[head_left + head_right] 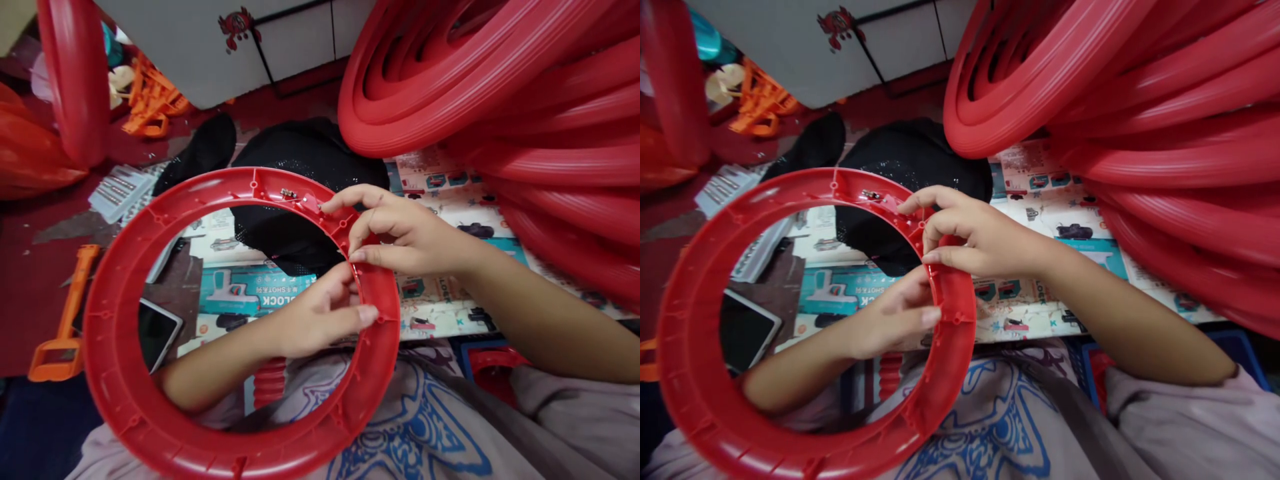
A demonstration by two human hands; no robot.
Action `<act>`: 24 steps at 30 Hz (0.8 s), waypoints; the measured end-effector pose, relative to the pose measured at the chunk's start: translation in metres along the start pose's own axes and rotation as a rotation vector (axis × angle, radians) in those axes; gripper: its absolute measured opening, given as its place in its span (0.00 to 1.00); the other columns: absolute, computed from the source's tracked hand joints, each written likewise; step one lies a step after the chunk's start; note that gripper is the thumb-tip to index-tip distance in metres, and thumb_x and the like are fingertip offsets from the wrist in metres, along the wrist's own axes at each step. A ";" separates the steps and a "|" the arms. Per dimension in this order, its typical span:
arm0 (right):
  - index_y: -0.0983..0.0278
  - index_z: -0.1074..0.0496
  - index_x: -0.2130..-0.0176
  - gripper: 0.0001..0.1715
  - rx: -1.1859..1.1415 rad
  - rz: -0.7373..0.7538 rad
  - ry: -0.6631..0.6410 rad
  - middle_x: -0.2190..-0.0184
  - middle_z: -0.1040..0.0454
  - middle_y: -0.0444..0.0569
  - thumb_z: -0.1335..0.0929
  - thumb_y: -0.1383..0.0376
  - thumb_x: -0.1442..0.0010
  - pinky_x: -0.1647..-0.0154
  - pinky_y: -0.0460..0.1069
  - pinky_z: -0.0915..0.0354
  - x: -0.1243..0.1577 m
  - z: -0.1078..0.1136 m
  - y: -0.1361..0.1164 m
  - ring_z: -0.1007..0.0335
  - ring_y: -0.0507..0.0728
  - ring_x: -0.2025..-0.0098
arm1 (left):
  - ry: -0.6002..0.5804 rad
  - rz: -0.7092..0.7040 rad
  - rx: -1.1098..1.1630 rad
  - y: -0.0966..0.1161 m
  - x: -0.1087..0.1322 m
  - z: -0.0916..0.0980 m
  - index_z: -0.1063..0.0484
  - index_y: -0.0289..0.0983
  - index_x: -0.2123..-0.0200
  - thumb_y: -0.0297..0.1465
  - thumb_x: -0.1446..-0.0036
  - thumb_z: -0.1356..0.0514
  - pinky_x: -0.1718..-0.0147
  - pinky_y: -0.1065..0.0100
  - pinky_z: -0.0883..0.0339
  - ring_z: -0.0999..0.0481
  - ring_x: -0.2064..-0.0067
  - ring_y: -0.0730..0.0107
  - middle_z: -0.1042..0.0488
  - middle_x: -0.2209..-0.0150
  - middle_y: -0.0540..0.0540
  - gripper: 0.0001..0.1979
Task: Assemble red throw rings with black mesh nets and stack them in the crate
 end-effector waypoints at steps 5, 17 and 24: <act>0.66 0.29 0.69 0.05 0.041 0.034 -0.006 0.47 0.33 0.54 0.34 0.74 0.43 0.46 0.54 0.35 -0.001 0.000 0.000 0.34 0.55 0.45 | 0.196 -0.137 0.173 0.003 -0.007 0.008 0.35 0.38 0.56 0.33 0.44 0.34 0.65 0.76 0.30 0.26 0.66 0.78 0.28 0.65 0.52 0.15; 0.66 0.28 0.69 0.05 0.068 0.047 0.069 0.46 0.36 0.55 0.34 0.73 0.44 0.42 0.56 0.36 0.002 -0.015 0.006 0.36 0.57 0.43 | 0.412 -0.206 -0.124 0.000 -0.015 0.020 0.39 0.37 0.59 0.20 0.59 0.39 0.72 0.77 0.34 0.28 0.68 0.77 0.29 0.66 0.53 0.22; 0.65 0.24 0.69 0.03 0.036 0.035 0.122 0.45 0.38 0.53 0.30 0.71 0.47 0.39 0.56 0.40 0.001 -0.014 0.006 0.39 0.58 0.40 | 0.416 -0.078 -0.135 0.002 -0.011 0.008 0.41 0.37 0.61 0.21 0.63 0.44 0.79 0.78 0.40 0.33 0.75 0.78 0.33 0.72 0.56 0.22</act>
Point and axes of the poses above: each hand's wrist, its own x-axis away from the middle knuckle, its own z-axis out of the back of the hand, y = z × x, the point moved 4 cm from there along -x, towards the middle knuckle
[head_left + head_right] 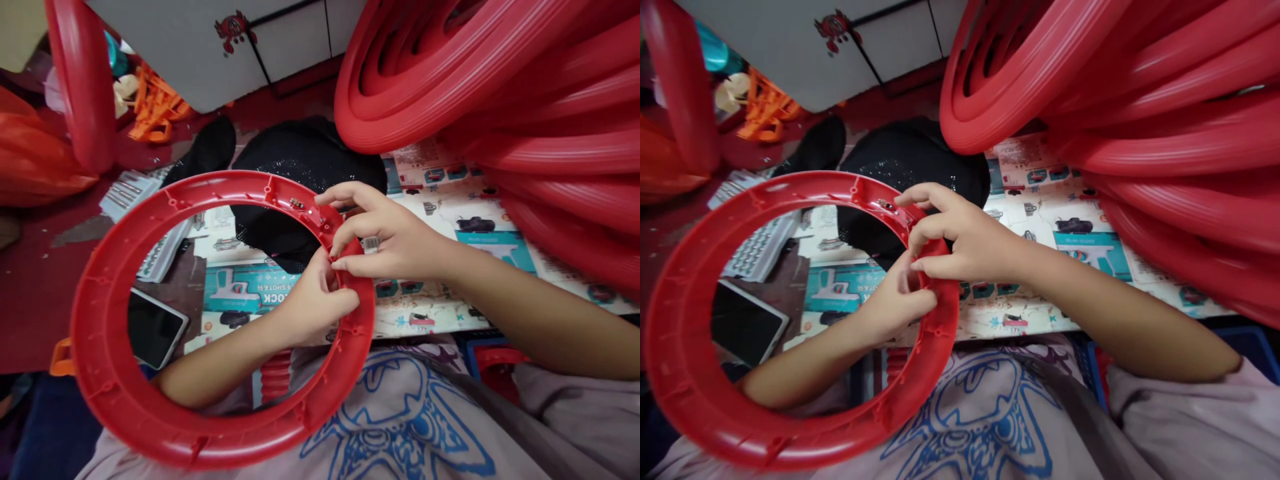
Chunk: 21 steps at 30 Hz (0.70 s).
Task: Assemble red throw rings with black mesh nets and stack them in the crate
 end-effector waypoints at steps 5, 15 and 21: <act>0.66 0.24 0.68 0.03 -0.042 -0.063 -0.040 0.44 0.37 0.54 0.30 0.71 0.46 0.39 0.55 0.40 -0.002 0.005 -0.004 0.40 0.57 0.40 | -0.139 0.001 -0.029 0.000 0.007 -0.005 0.42 0.38 0.60 0.20 0.61 0.42 0.77 0.77 0.38 0.32 0.73 0.77 0.33 0.70 0.55 0.23; 0.66 0.27 0.69 0.04 -0.031 0.008 -0.053 0.47 0.31 0.54 0.31 0.74 0.44 0.47 0.53 0.33 -0.003 0.007 -0.003 0.33 0.56 0.45 | -0.317 0.017 0.069 -0.003 0.010 0.000 0.45 0.42 0.49 0.22 0.53 0.36 0.75 0.78 0.35 0.32 0.72 0.79 0.33 0.68 0.54 0.30; 0.66 0.26 0.69 0.07 0.065 0.041 -0.067 0.50 0.29 0.53 0.32 0.76 0.46 0.48 0.52 0.32 -0.001 0.007 -0.005 0.30 0.55 0.48 | -0.275 -0.088 0.211 -0.005 0.001 0.007 0.40 0.41 0.51 0.29 0.47 0.34 0.66 0.75 0.30 0.28 0.63 0.77 0.31 0.58 0.50 0.23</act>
Point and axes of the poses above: each hand's wrist, its own x-axis away from the middle knuckle, its own z-axis out of the back of the hand, y = z × x, the point moved 4 cm from there along -x, towards the middle knuckle
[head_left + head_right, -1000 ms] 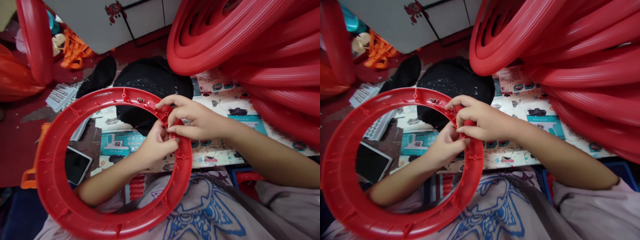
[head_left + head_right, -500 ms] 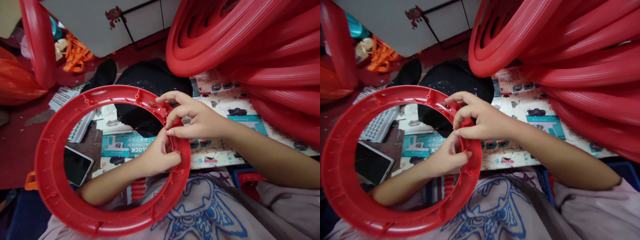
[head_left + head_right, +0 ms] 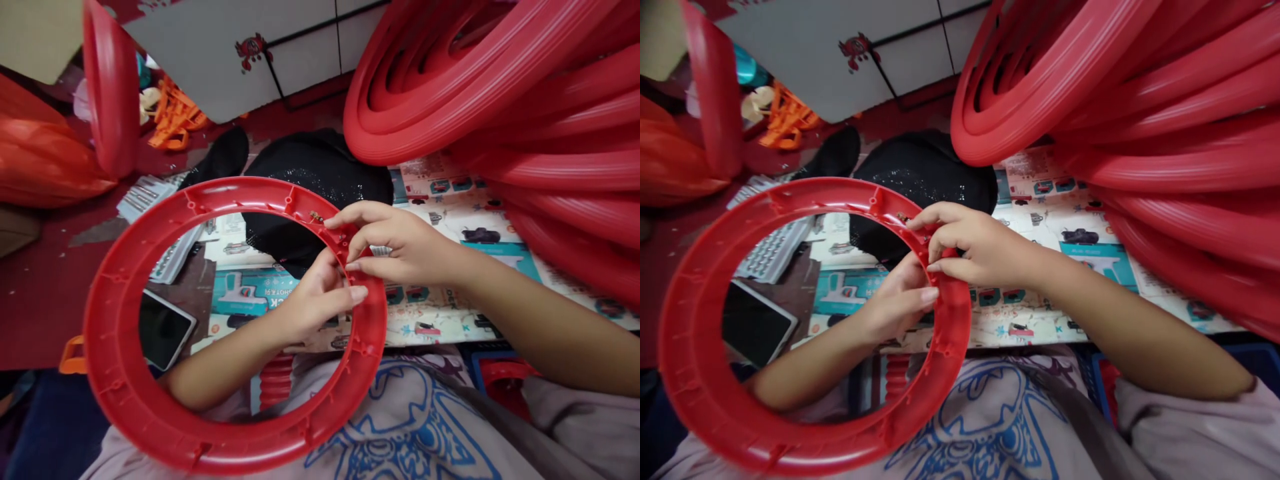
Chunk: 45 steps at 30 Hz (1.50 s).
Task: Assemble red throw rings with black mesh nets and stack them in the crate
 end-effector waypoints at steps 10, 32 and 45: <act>0.66 0.25 0.68 0.05 -0.037 0.011 0.075 0.53 0.28 0.53 0.29 0.73 0.48 0.51 0.50 0.32 -0.001 0.000 0.001 0.29 0.54 0.51 | 0.107 0.000 -0.160 0.008 0.000 -0.010 0.43 0.40 0.55 0.21 0.58 0.40 0.76 0.77 0.38 0.34 0.72 0.78 0.34 0.67 0.54 0.26; 0.65 0.22 0.69 0.06 -0.015 -0.052 0.056 0.51 0.28 0.52 0.30 0.72 0.46 0.51 0.51 0.31 0.000 0.004 0.001 0.30 0.55 0.51 | -0.122 0.089 -0.254 0.004 0.009 -0.014 0.42 0.40 0.53 0.21 0.50 0.40 0.69 0.76 0.36 0.35 0.68 0.77 0.36 0.64 0.52 0.23; 0.64 0.26 0.69 0.05 0.063 0.022 0.096 0.55 0.27 0.51 0.32 0.72 0.47 0.56 0.49 0.31 0.000 0.002 -0.002 0.28 0.53 0.55 | 0.201 0.016 0.007 0.002 0.004 -0.003 0.34 0.38 0.58 0.33 0.49 0.32 0.70 0.75 0.31 0.28 0.69 0.77 0.27 0.66 0.52 0.17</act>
Point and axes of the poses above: each hand's wrist, its own x-axis away from the middle knuckle, its own z-axis out of the back of the hand, y = z × x, the point moved 4 cm from there along -x, towards the middle knuckle
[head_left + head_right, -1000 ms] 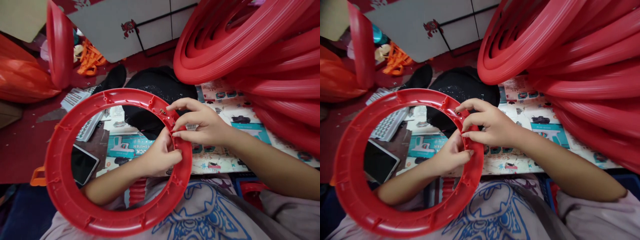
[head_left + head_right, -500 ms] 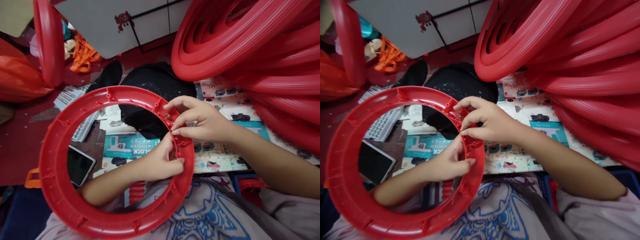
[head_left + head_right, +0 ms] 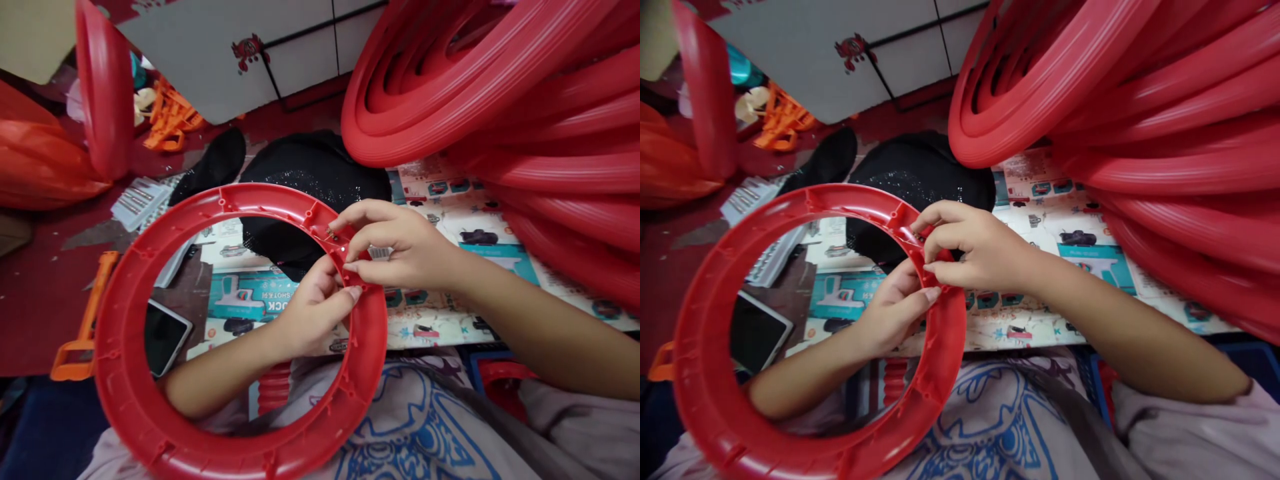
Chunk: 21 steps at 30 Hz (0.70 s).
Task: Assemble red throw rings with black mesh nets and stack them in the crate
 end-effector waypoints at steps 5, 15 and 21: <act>0.64 0.27 0.67 0.06 0.163 0.192 -0.033 0.49 0.31 0.54 0.34 0.70 0.40 0.47 0.55 0.35 0.001 0.004 -0.010 0.34 0.57 0.47 | 0.053 -0.048 -0.032 0.001 -0.005 0.008 0.32 0.37 0.60 0.32 0.49 0.33 0.67 0.73 0.31 0.26 0.67 0.74 0.26 0.66 0.51 0.15; 0.61 0.25 0.67 0.12 0.206 0.174 -0.116 0.48 0.30 0.49 0.37 0.70 0.37 0.47 0.59 0.40 0.003 -0.006 -0.016 0.37 0.58 0.46 | -0.027 -0.021 -0.186 0.003 -0.006 0.000 0.36 0.36 0.66 0.22 0.56 0.37 0.74 0.76 0.37 0.35 0.72 0.78 0.35 0.73 0.55 0.13; 0.61 0.22 0.69 0.07 0.015 -0.082 -0.137 0.43 0.36 0.52 0.31 0.67 0.41 0.41 0.63 0.44 -0.001 -0.003 -0.007 0.42 0.62 0.40 | -0.086 0.002 -0.216 0.001 -0.002 -0.002 0.35 0.37 0.59 0.28 0.51 0.34 0.68 0.73 0.34 0.29 0.66 0.73 0.30 0.65 0.49 0.17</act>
Point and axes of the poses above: each hand's wrist, its own x-axis away from the middle knuckle, its own z-axis out of the back of the hand, y = z × x, the point moved 4 cm from there along -x, towards the middle knuckle
